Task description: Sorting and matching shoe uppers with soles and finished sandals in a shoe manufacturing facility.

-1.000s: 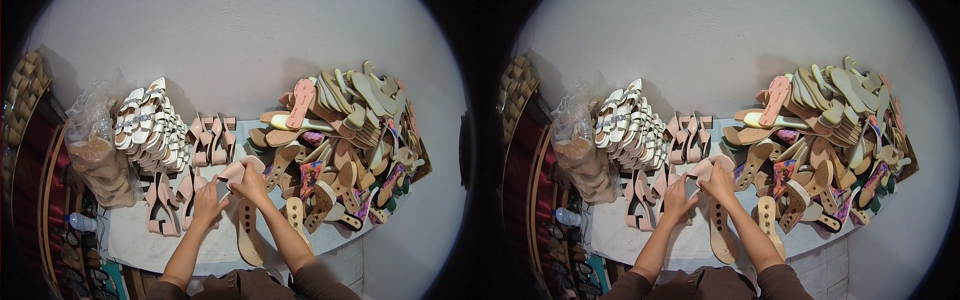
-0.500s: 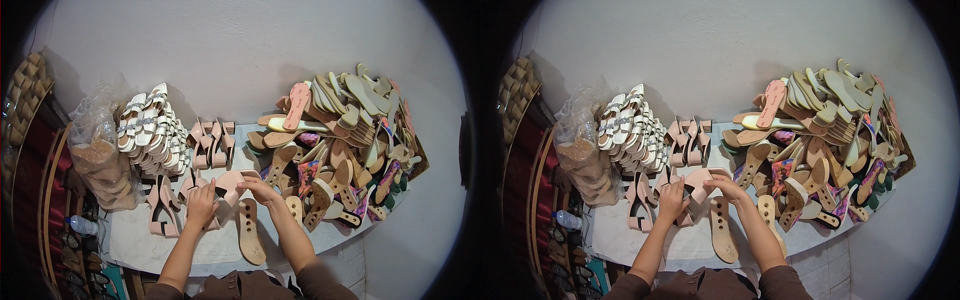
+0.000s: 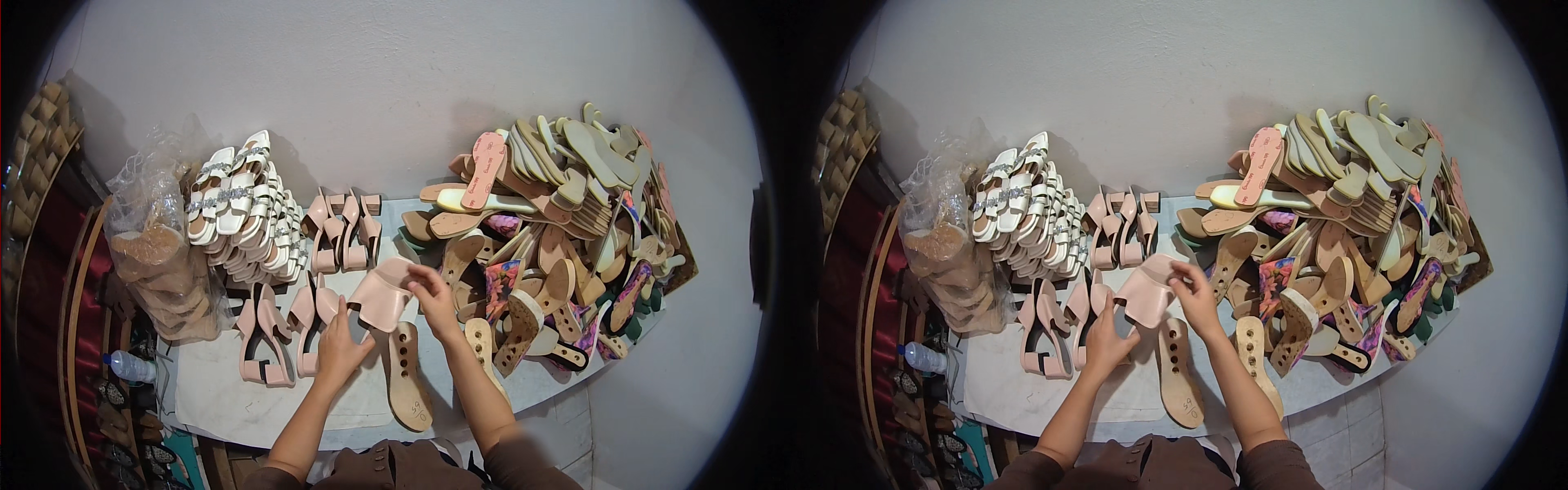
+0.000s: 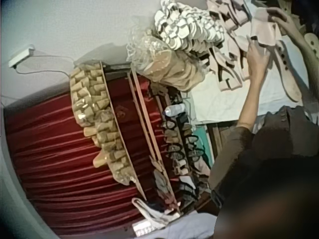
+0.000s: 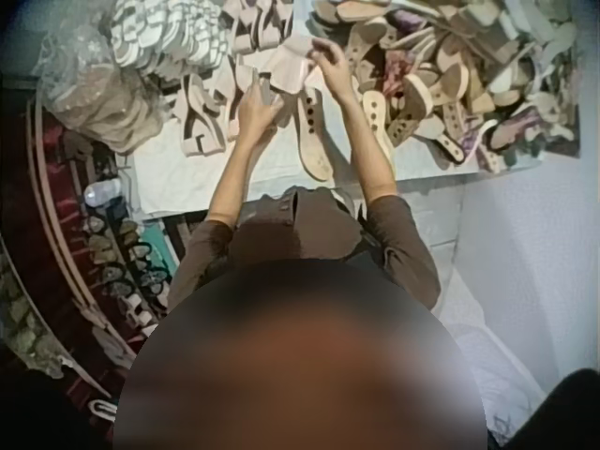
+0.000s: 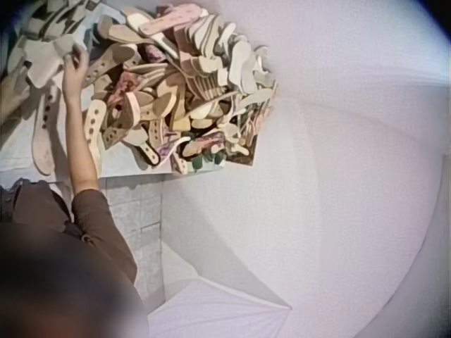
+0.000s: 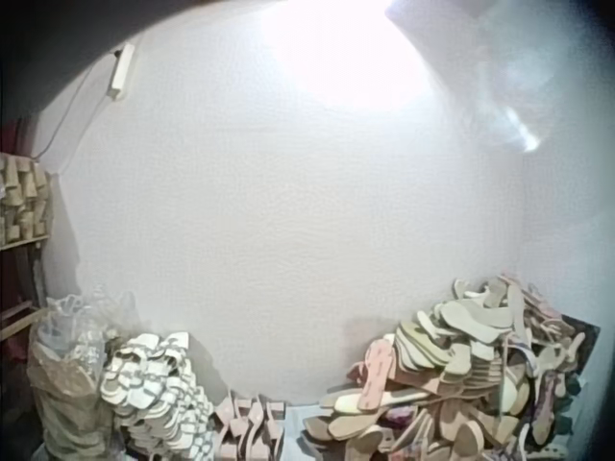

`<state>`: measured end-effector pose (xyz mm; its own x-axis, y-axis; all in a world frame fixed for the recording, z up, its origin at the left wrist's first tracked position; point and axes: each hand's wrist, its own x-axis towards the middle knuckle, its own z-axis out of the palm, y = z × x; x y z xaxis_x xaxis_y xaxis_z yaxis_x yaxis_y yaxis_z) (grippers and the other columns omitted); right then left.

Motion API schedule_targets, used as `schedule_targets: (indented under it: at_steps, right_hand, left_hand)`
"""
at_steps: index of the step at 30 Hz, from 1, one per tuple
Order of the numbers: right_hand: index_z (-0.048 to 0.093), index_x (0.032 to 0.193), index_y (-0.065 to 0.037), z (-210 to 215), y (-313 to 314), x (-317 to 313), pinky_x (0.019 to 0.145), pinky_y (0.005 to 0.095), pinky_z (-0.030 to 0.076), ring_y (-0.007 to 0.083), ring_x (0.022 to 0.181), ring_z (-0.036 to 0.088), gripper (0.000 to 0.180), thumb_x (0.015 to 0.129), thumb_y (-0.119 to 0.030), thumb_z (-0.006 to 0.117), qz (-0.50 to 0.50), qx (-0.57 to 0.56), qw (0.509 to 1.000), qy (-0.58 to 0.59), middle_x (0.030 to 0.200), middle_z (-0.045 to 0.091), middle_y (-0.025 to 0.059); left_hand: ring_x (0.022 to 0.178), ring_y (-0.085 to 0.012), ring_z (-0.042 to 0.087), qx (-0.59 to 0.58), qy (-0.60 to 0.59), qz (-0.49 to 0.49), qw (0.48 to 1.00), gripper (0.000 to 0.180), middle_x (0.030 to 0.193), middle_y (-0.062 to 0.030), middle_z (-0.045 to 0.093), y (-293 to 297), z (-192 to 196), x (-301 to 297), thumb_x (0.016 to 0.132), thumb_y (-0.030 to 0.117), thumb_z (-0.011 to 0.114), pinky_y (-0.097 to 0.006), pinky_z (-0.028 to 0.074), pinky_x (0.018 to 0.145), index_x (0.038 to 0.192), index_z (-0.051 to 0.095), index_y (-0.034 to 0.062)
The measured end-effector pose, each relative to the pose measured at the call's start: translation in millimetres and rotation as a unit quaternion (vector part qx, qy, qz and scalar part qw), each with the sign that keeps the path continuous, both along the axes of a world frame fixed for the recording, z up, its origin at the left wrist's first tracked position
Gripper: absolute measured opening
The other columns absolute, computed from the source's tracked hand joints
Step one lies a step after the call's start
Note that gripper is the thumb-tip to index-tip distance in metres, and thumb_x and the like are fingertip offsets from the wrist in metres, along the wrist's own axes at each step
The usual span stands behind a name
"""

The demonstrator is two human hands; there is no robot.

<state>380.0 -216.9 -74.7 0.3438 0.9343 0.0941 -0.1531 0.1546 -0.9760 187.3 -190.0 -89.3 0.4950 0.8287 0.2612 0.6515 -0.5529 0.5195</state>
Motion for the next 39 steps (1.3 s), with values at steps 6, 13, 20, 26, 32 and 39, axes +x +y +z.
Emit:
schedule_targets:
  at_steps: [6,13,20,26,32,39]
  right_hand:
    - [0.049,0.114,0.000,-75.7,-26.0,4.9,0.089,0.0345,0.040,0.0264,0.102,0.050,0.040,0.078,-0.016,0.059,-0.118,-0.087,0.949,-0.281,0.110,0.049,0.0168]
    - [0.048,0.119,-0.008,-67.6,-36.8,-46.4,0.086,0.0459,0.039,0.0336,0.107,0.043,0.060,0.067,-0.030,0.070,0.001,-0.096,0.806,-0.584,0.114,0.045,0.0177]
    - [0.056,0.100,-0.009,-72.5,-39.8,-38.2,0.076,0.0475,0.040,0.0307,0.105,0.043,0.039,0.063,-0.016,0.067,-0.064,-0.161,0.744,-0.645,0.112,0.046,0.0161]
    - [0.056,0.101,-0.009,-77.0,-53.1,10.8,0.083,0.0485,0.036,0.0314,0.106,0.043,0.037,0.066,-0.017,0.064,-0.060,-0.215,0.736,-0.638,0.111,0.047,0.0165]
    - [0.053,0.112,-0.004,-75.1,-52.9,4.4,0.098,0.0504,0.027,0.0360,0.116,0.037,0.037,0.078,-0.017,0.057,-0.116,-0.126,0.717,-0.675,0.118,0.046,0.0189]
    - [0.041,0.121,0.004,-70.5,-57.8,-25.9,0.095,0.0370,0.034,0.0353,0.110,0.045,0.039,0.091,-0.020,0.044,-0.107,-0.134,0.936,-0.308,0.116,0.046,0.0238]
  left_hand:
    - [0.105,-0.0379,0.054,-0.285,-0.170,0.082,0.940,0.083,0.116,-0.0269,0.052,-11.3,-13.1,-11.6,0.067,0.026,0.066,-0.039,0.043,0.087,0.133,0.026,-0.0039]
    - [0.103,-0.0348,0.056,-0.284,-0.197,0.073,0.935,0.078,0.113,-0.0262,0.053,-14.5,-40.2,-13.8,0.068,0.023,0.066,-0.037,0.044,0.086,0.131,0.028,-0.0041]
    - [0.103,-0.0295,0.055,-0.310,-0.253,0.086,0.913,0.078,0.114,-0.0233,0.054,-22.5,-57.5,-14.0,0.068,0.020,0.069,-0.034,0.044,0.086,0.130,0.030,-0.0069]
    - [0.101,-0.0307,0.056,-0.353,-0.249,0.048,0.901,0.077,0.112,-0.0222,0.054,-28.8,-66.9,-13.6,0.068,0.024,0.069,-0.035,0.043,0.086,0.129,0.032,-0.0058]
    - [0.103,-0.0342,0.054,-0.336,-0.276,0.042,0.899,0.079,0.113,-0.0256,0.052,-35.1,-96.5,0.6,0.068,0.027,0.070,-0.036,0.042,0.088,0.128,0.032,-0.0080]
    - [0.114,-0.0272,0.046,-0.391,-0.224,0.006,0.893,0.068,0.121,-0.0220,0.047,-62.7,-80.4,26.5,0.077,0.021,0.063,-0.033,0.035,0.096,0.128,0.029,-0.0091]
